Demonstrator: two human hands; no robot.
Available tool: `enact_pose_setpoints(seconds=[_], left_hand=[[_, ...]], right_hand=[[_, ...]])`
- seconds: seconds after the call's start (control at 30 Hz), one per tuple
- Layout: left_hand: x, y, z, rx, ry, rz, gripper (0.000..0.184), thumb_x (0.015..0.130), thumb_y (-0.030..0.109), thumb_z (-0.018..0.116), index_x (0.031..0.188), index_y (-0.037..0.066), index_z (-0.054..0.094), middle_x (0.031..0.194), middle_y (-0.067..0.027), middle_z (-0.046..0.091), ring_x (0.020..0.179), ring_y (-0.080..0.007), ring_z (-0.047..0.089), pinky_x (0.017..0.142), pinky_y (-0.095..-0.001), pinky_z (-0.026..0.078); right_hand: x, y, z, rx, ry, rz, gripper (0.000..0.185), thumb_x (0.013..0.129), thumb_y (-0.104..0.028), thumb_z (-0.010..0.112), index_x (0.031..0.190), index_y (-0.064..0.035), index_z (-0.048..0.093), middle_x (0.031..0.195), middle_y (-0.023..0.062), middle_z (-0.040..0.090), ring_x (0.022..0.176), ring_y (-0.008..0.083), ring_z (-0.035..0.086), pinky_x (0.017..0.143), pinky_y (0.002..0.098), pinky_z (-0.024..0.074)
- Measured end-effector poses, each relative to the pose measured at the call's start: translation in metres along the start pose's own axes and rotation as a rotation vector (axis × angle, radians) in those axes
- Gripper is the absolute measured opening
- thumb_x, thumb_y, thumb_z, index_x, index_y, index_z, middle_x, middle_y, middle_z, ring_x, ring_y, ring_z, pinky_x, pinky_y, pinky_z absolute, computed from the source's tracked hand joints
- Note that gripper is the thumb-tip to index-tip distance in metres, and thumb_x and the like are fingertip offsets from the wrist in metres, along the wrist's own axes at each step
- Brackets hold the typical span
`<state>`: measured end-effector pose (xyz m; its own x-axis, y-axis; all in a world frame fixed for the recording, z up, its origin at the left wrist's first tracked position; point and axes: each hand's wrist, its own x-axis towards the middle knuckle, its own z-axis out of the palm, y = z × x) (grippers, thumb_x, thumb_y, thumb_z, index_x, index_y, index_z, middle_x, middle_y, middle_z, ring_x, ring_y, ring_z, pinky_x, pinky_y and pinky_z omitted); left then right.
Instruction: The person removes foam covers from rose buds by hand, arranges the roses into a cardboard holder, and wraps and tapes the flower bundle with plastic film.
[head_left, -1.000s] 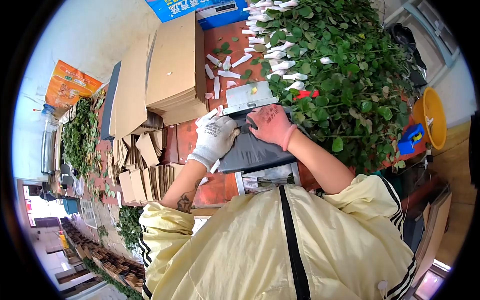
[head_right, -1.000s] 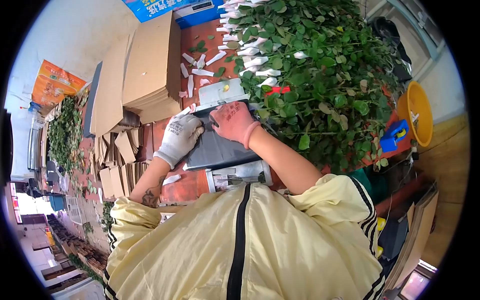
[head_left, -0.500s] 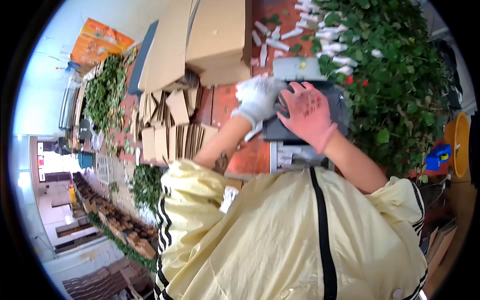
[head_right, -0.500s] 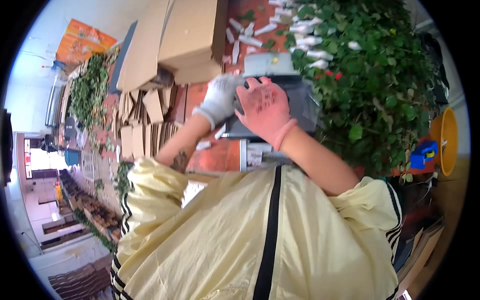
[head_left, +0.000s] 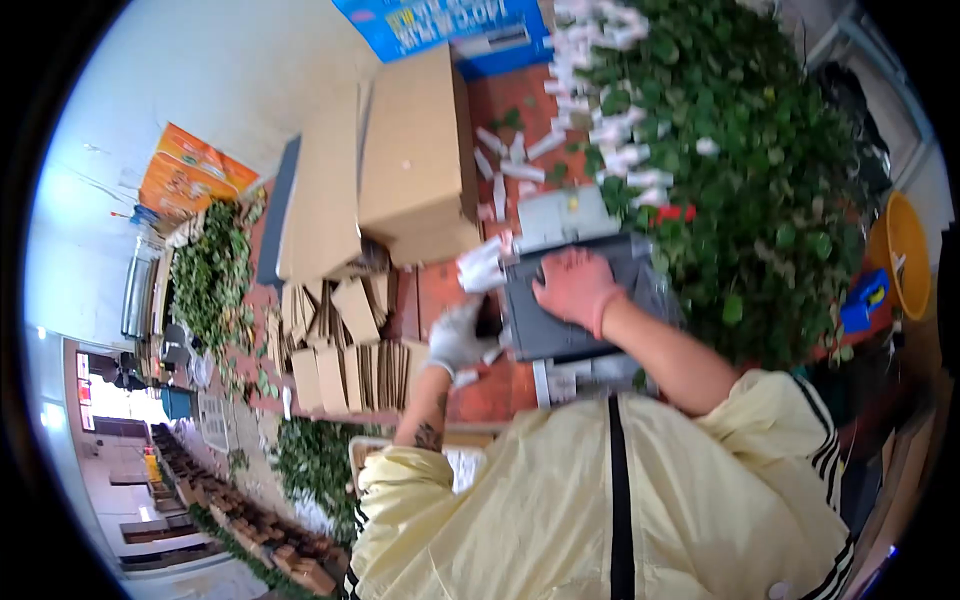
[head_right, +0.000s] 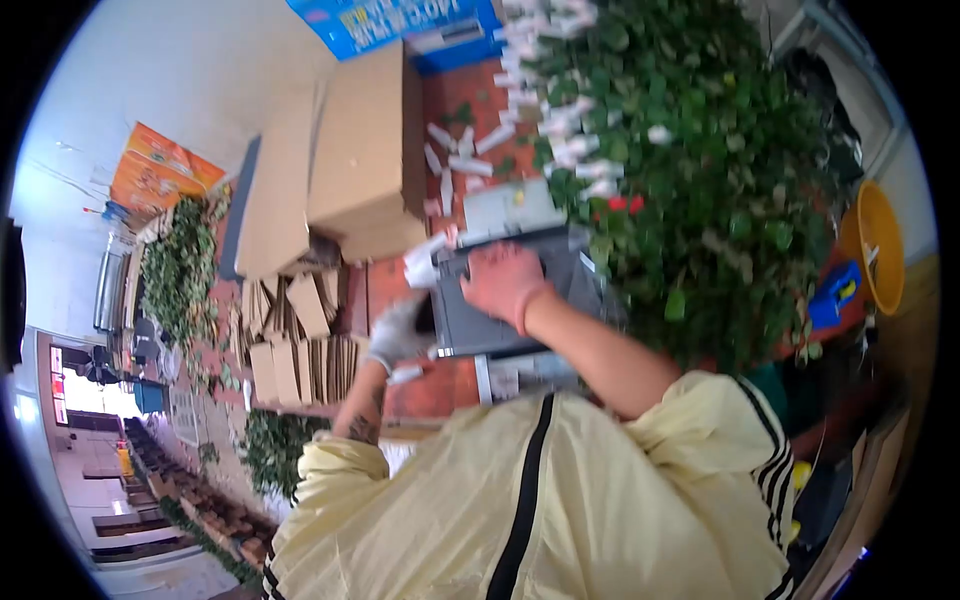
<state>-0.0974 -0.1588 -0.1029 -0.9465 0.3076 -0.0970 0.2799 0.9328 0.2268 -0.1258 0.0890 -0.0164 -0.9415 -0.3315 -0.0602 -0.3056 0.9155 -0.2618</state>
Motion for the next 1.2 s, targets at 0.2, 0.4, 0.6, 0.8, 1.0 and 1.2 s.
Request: enact_pose_setpoints(seconds=[0.2, 0.4, 0.6, 0.8, 1.0, 1.2], left_hand=[[0.033, 0.027, -0.018, 0.057, -0.237, -0.070, 0.078, 0.064, 0.043, 0.070, 0.132, 0.020, 0.041, 0.121, -0.0178, 0.051, 0.108, -0.0366, 0.055, 0.089, -0.0455, 0.047], [0.016, 0.012, -0.050, -0.303, 0.327, -0.152, 0.082, 0.058, 0.014, 0.072, 0.133, 0.010, 0.039, 0.106, -0.0198, 0.050, 0.099, -0.0356, 0.052, 0.086, -0.0402, 0.047], [-0.043, -0.016, 0.009, -0.811, 0.590, -0.304, 0.087, 0.061, 0.011, 0.077, 0.136, -0.002, 0.033, 0.120, -0.0167, 0.043, 0.106, -0.0278, 0.049, 0.087, -0.0367, 0.046], [-0.067, -0.003, 0.048, -0.280, 0.240, -0.472, 0.086, 0.060, 0.027, 0.079, 0.132, 0.000, 0.040, 0.117, -0.0220, 0.051, 0.110, -0.0384, 0.049, 0.095, -0.0441, 0.040], [-0.048, 0.013, 0.021, -0.090, -0.020, -0.498, 0.092, 0.057, 0.033, 0.078, 0.136, 0.009, 0.037, 0.116, -0.0175, 0.052, 0.111, -0.0359, 0.050, 0.091, -0.0450, 0.043], [-0.020, -0.020, -0.005, -0.207, -0.173, -0.361, 0.079, 0.055, 0.030, 0.077, 0.123, 0.001, 0.050, 0.111, -0.0215, 0.056, 0.103, -0.0348, 0.058, 0.088, -0.0405, 0.047]], right_hand=[[0.003, -0.001, -0.007, 0.116, -0.053, 0.042, 0.043, 0.084, -0.042, 0.052, 0.099, -0.0035, 0.065, 0.101, 0.0174, 0.066, 0.099, 0.0291, 0.062, 0.087, 0.0394, 0.0478], [0.000, -0.001, -0.011, 0.114, -0.029, 0.106, 0.034, 0.083, -0.039, 0.054, 0.087, -0.0074, 0.067, 0.093, 0.0139, 0.067, 0.093, 0.0283, 0.063, 0.083, 0.0390, 0.0494], [0.001, -0.001, -0.015, 0.152, -0.065, 0.079, 0.039, 0.083, -0.040, 0.055, 0.093, -0.0047, 0.067, 0.097, 0.0167, 0.067, 0.094, 0.0304, 0.064, 0.084, 0.0413, 0.0500], [0.007, -0.005, -0.013, 0.085, -0.098, 0.090, 0.040, 0.084, -0.042, 0.054, 0.094, -0.0044, 0.066, 0.099, 0.0158, 0.066, 0.095, 0.0301, 0.063, 0.083, 0.0407, 0.0500], [0.008, -0.009, -0.017, -0.001, -0.141, 0.117, 0.041, 0.084, -0.042, 0.053, 0.097, -0.0041, 0.065, 0.101, 0.0159, 0.065, 0.097, 0.0294, 0.062, 0.084, 0.0406, 0.0494], [0.010, -0.006, -0.015, 0.065, -0.168, 0.133, 0.044, 0.084, -0.042, 0.052, 0.101, -0.0025, 0.063, 0.109, 0.0162, 0.063, 0.103, 0.0300, 0.060, 0.091, 0.0395, 0.0457]])
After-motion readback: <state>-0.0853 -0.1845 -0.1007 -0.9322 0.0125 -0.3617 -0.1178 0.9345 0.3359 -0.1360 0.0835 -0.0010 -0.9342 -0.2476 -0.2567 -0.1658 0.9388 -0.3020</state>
